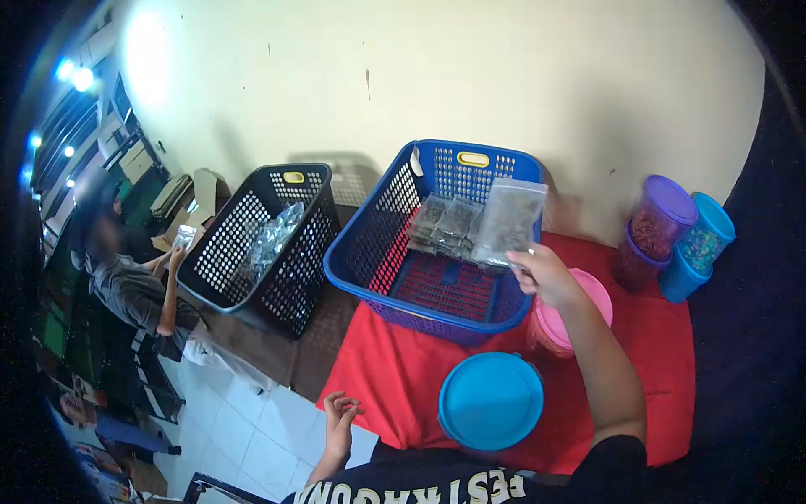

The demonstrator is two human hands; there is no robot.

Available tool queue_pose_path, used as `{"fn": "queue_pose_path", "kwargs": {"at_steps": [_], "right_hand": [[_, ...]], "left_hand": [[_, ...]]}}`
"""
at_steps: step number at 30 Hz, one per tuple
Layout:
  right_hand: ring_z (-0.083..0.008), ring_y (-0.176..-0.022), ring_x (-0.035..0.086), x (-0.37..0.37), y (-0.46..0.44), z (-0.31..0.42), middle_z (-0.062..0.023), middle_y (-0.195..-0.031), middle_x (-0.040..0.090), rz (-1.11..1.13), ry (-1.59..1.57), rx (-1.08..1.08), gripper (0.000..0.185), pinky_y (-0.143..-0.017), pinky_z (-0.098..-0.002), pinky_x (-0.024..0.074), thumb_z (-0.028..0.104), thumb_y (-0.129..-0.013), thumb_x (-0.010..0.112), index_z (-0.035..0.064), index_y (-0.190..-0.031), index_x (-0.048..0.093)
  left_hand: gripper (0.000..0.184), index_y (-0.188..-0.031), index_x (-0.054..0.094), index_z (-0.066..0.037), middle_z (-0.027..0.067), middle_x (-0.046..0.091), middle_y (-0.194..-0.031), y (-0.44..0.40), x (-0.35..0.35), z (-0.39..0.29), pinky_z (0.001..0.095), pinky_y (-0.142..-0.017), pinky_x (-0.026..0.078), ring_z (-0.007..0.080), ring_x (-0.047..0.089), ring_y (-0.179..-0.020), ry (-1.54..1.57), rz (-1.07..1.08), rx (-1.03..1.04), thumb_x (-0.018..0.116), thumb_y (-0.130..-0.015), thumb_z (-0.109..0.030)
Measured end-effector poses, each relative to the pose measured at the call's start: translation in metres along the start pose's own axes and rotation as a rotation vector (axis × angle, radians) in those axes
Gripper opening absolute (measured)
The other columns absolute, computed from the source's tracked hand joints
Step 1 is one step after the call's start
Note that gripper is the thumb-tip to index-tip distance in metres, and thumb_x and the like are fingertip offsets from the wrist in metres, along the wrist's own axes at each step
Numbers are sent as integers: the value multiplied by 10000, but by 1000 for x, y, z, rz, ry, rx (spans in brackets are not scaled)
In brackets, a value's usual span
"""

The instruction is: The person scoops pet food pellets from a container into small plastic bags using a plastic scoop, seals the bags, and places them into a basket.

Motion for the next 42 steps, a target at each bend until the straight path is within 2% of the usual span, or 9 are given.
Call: {"fn": "queue_pose_path", "kwargs": {"at_steps": [5,11,16,18,21,24,28,36,42], "right_hand": [[-50,-469,314,12,-126,-20,31,-639,409,-42,76,138,210,-382,-205,230,236,-877,655,100,-797,516],[-50,-487,295,7,-261,-45,52,-641,386,-200,380,245,224,-397,-220,214,305,-878,658,93,-872,587],[-73,-492,310,27,-342,-77,18,-663,425,-117,378,288,298,-441,-253,276,369,-897,632,102,-787,557],[-78,-474,313,32,-360,-89,-2,-675,447,-188,345,413,348,-459,-255,309,434,-906,601,87,-889,583],[-83,-482,326,22,-332,-94,-29,-698,470,-633,182,454,459,-476,-259,343,505,-909,562,51,-972,578],[-90,-479,354,41,-305,-86,-68,-718,487,-446,419,454,589,-426,-263,345,545,-918,518,5,-1152,480],[-68,-544,379,120,-200,-21,3,-668,444,-46,452,350,471,-493,-226,344,426,-956,523,18,-1181,460],[-55,-556,332,122,61,-20,38,-635,395,-59,146,-63,372,-515,-227,263,342,-974,505,54,-1206,462],[-78,-449,282,-23,255,-122,45,-558,299,-1156,-502,-543,146,-447,-258,246,247,-923,520,105,-895,530]], "left_hand": [[414,-1238,330,-12,157,505,-1085,-23,-29,19,332,-881,476,211,548,-975,22,30,-76,513,-871,44],[314,-1201,488,-54,101,584,-960,-91,-82,17,321,-768,523,203,604,-855,-110,35,43,612,-924,-136],[270,-1126,523,-51,85,592,-938,-165,-145,105,294,-728,516,165,599,-814,-21,-24,-64,651,-891,-90],[264,-1130,523,-60,71,597,-939,-171,-142,98,287,-728,513,153,594,-827,-39,15,59,643,-898,-93],[251,-1137,523,-68,53,602,-948,-181,-124,73,286,-760,499,140,580,-871,-164,195,8,625,-910,-105],[249,-1137,530,-74,48,602,-952,-190,-99,41,290,-793,481,138,570,-889,-128,351,111,621,-907,-98],[230,-1126,506,-54,73,587,-984,-198,-82,53,308,-839,467,161,568,-924,45,497,-107,570,-905,-68],[219,-1132,483,-28,64,581,-1001,-176,-23,13,279,-870,457,135,564,-960,15,746,-195,547,-922,-33],[194,-1111,487,-19,66,584,-995,-146,19,21,281,-875,456,131,565,-951,75,841,-202,540,-925,-33]]}}
Point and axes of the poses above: each hand's wrist, its own y-axis away from the middle knuckle, its own x-axis out of the palm, z = x × y, the point moved 6 cm from there along -y, towards the middle knuckle
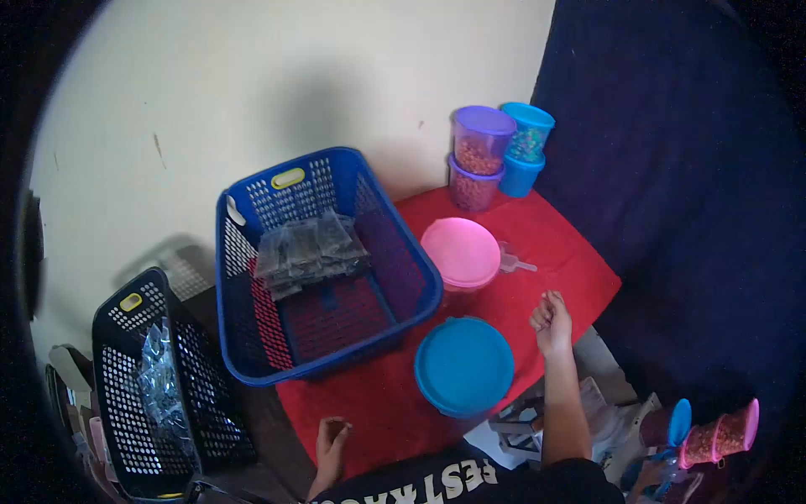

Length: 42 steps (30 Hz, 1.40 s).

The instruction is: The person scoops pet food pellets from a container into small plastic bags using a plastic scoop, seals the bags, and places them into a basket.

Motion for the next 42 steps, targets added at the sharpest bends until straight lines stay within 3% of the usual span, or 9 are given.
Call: {"fn": "queue_pose_path", "kwargs": {"at_steps": [3,8,10,12,14,22,28,36,42], "right_hand": [[-96,-420,261,-124,-43,-10,38,-539,296,-279,-191,43,126,-429,-267,234,229,-892,519,133,-810,509],[-93,-420,274,-188,-81,-37,32,-542,315,-380,-206,72,85,-430,-271,262,207,-872,513,149,-813,492],[-88,-427,319,-218,-79,-48,19,-550,353,-515,116,-98,56,-436,-299,315,174,-877,504,154,-826,490],[-133,-466,421,-251,-75,-72,0,-588,433,-491,435,-92,23,-476,-327,392,136,-875,508,126,-855,502],[-222,-533,521,-274,-52,-93,-52,-636,508,-358,842,-457,78,-531,-365,435,152,-884,532,79,-899,510],[-363,-788,643,-308,68,-97,-176,-834,639,138,1321,50,199,-685,-456,493,205,-871,570,62,-997,514],[-347,-776,632,-440,84,-88,-182,-812,614,-794,1137,-26,179,-668,-436,478,85,-836,569,41,-996,501],[-397,-822,616,-503,81,-98,-191,-858,618,-923,1072,92,180,-747,-456,502,117,-816,602,60,-963,515],[-424,-1022,577,-495,72,-92,-277,-1080,554,-920,1360,286,472,-873,-468,493,199,-789,657,-17,-1155,451]], "left_hand": [[198,-1103,495,-19,72,590,-990,-2,37,-14,284,-869,457,138,570,-964,-125,42,20,548,-913,-28],[196,-1102,504,-15,80,587,-985,-4,94,-11,288,-852,453,150,566,-955,-290,55,89,539,-911,-36],[198,-1099,503,-11,87,580,-973,0,120,-9,292,-854,443,156,559,-943,-228,-19,82,526,-903,-17],[201,-1098,502,-9,89,576,-964,0,151,-7,296,-855,439,159,557,-934,-215,-10,95,518,-898,-4],[206,-1097,501,-8,92,572,-954,-3,184,-4,300,-856,435,161,554,-926,-197,-2,107,511,-893,9],[100,-968,535,10,134,562,-901,-27,313,14,315,-789,431,205,553,-835,-275,439,241,534,-873,-22],[76,-922,557,8,129,616,-848,-44,385,35,323,-772,442,223,584,-820,-470,729,224,542,-851,30],[53,-922,553,2,137,626,-876,-55,421,56,330,-778,453,228,586,-820,-455,944,208,542,-870,11],[49,-929,559,1,130,620,-869,-58,433,59,319,-766,451,211,580,-810,-457,989,118,548,-884,-15]]}}
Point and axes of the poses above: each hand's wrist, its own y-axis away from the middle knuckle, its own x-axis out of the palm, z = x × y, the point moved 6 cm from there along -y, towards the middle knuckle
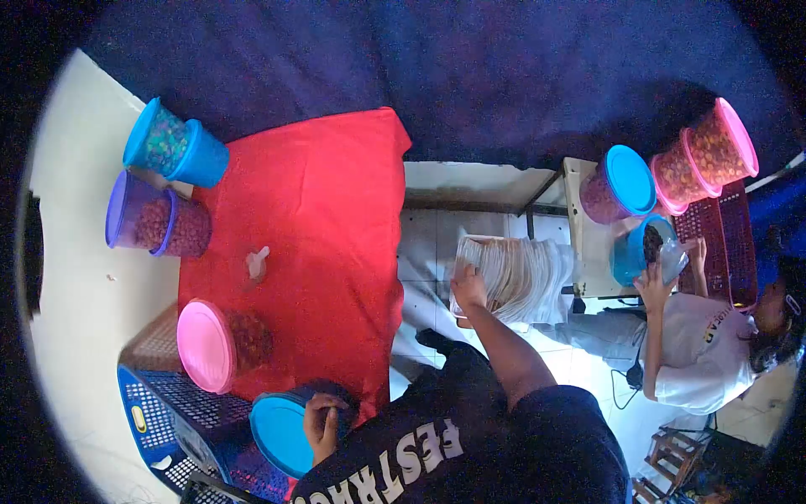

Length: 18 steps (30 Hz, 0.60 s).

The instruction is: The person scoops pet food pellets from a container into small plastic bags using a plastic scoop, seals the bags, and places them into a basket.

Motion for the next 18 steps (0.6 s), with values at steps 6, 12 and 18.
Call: {"fn": "queue_pose_path", "kwargs": {"at_steps": [6,12,18], "right_hand": [[-463,-1031,556,-10,-1,11,-309,-1195,461,21,1,82,524,-864,-501,488,226,-766,690,11,-1169,433],[-432,-1087,533,-9,-6,-7,-247,-1198,478,20,86,91,478,-876,-496,487,196,-777,659,22,-1173,454],[-365,-1081,512,-34,-2,-6,-169,-1203,477,-29,323,126,433,-882,-488,476,260,-767,663,50,-1122,531]], "left_hand": [[63,-939,561,9,131,623,-876,-2,-3,10,314,-758,450,206,574,-803,-26,-14,19,533,-900,-31],[58,-934,554,6,137,634,-878,-3,-7,10,323,-772,453,210,579,-822,-21,-38,-25,535,-893,-31],[69,-936,558,4,133,629,-871,-7,-7,10,328,-778,455,218,585,-826,-69,-20,-40,540,-891,-45]]}}
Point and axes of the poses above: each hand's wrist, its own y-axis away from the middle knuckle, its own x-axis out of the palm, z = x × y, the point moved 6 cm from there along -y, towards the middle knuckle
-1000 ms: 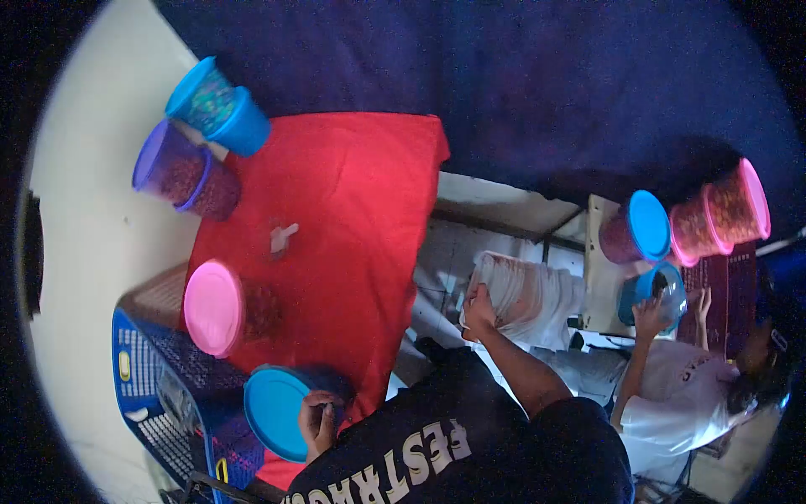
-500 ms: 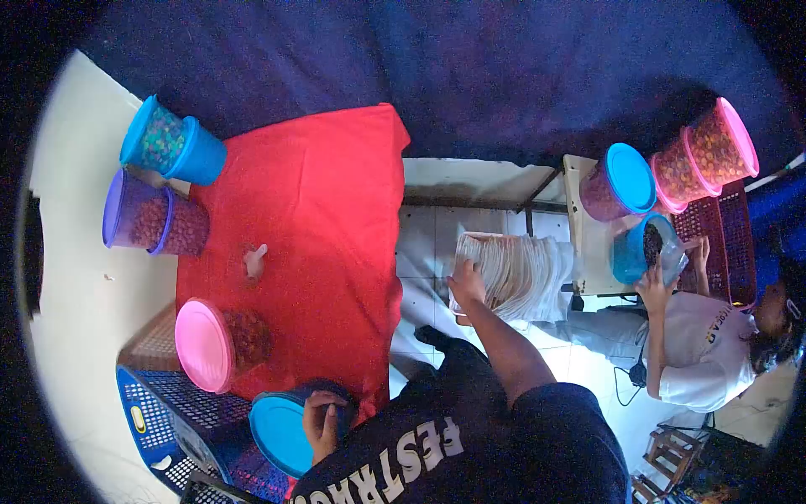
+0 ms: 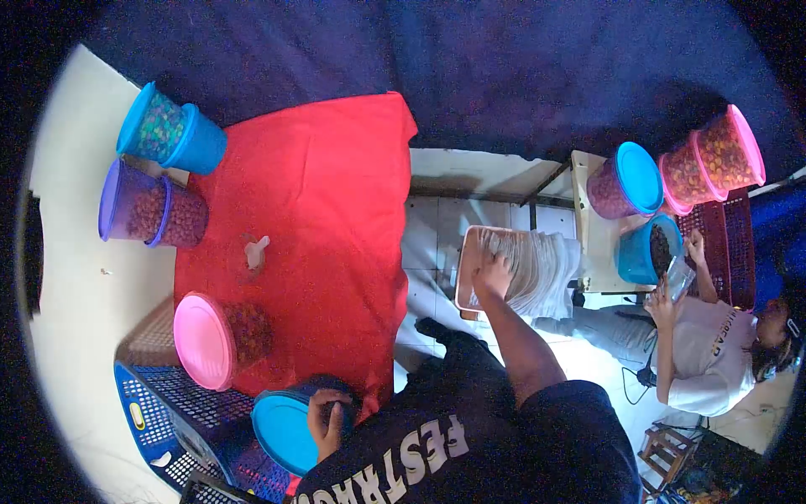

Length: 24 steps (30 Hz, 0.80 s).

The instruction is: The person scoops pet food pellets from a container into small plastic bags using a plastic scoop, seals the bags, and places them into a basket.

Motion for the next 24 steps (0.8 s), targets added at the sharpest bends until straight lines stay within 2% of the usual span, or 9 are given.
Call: {"fn": "queue_pose_path", "kwargs": {"at_steps": [2,5,12,15,17,18,21,22,24], "right_hand": [[-316,-1140,461,-14,2,-1,-126,-1205,475,-105,192,37,429,-893,-508,437,287,-766,661,103,-1139,559],[-299,-1147,450,-11,-3,0,-111,-1193,485,-121,235,70,400,-891,-533,393,297,-779,616,149,-1151,597],[-292,-1198,410,-15,-14,-16,-101,-1249,464,-9,44,264,335,-918,-565,394,278,-794,611,146,-1101,635],[-303,-1132,499,-39,-4,-11,-132,-1177,550,-109,-45,152,299,-908,-544,427,217,-814,572,88,-1077,630],[-364,-984,600,-19,-18,-30,-196,-1037,624,-10,-437,103,308,-851,-483,466,214,-835,589,71,-1107,609],[-364,-984,600,-33,-13,-24,-196,-1037,624,-8,-437,78,308,-851,-483,466,214,-835,589,71,-1107,609],[-391,-830,645,-91,4,26,-225,-916,661,-157,-748,-341,294,-752,-470,482,212,-885,580,38,-1123,583],[-391,-830,645,-116,16,53,-225,-916,661,-131,-749,-386,294,-752,-470,482,212,-885,580,38,-1123,583],[-349,-812,650,-154,46,122,-212,-927,667,128,-659,-465,334,-739,-417,488,235,-873,615,34,-1138,587]], "left_hand": [[69,-936,560,5,134,630,-873,-1,-1,1,330,-780,455,220,586,-825,0,14,9,542,-887,-42],[71,-937,560,8,136,634,-878,-3,0,-5,334,-783,455,223,588,-821,-3,9,7,543,-881,-33],[83,-940,560,13,127,623,-885,3,-13,-8,333,-785,451,218,584,-840,-26,-40,28,538,-862,-9],[84,-936,560,8,124,614,-895,10,-26,0,329,-790,449,215,581,-846,72,-154,-2,531,-858,5],[90,-940,561,7,124,613,-900,13,-32,-9,327,-793,448,217,582,-846,75,-187,-12,528,-857,13],[96,-945,563,5,124,613,-905,14,-36,-13,325,-795,447,219,583,-846,77,-209,-23,526,-857,20],[110,-958,565,4,124,613,-904,21,-48,-27,321,-803,445,220,585,-851,45,-239,48,530,-857,27],[110,-958,565,4,124,613,-904,25,-53,-29,321,-803,445,220,585,-851,40,-289,46,530,-857,27],[125,-965,565,7,127,613,-907,33,-56,-34,319,-806,447,222,588,-854,13,-271,91,534,-849,41]]}}
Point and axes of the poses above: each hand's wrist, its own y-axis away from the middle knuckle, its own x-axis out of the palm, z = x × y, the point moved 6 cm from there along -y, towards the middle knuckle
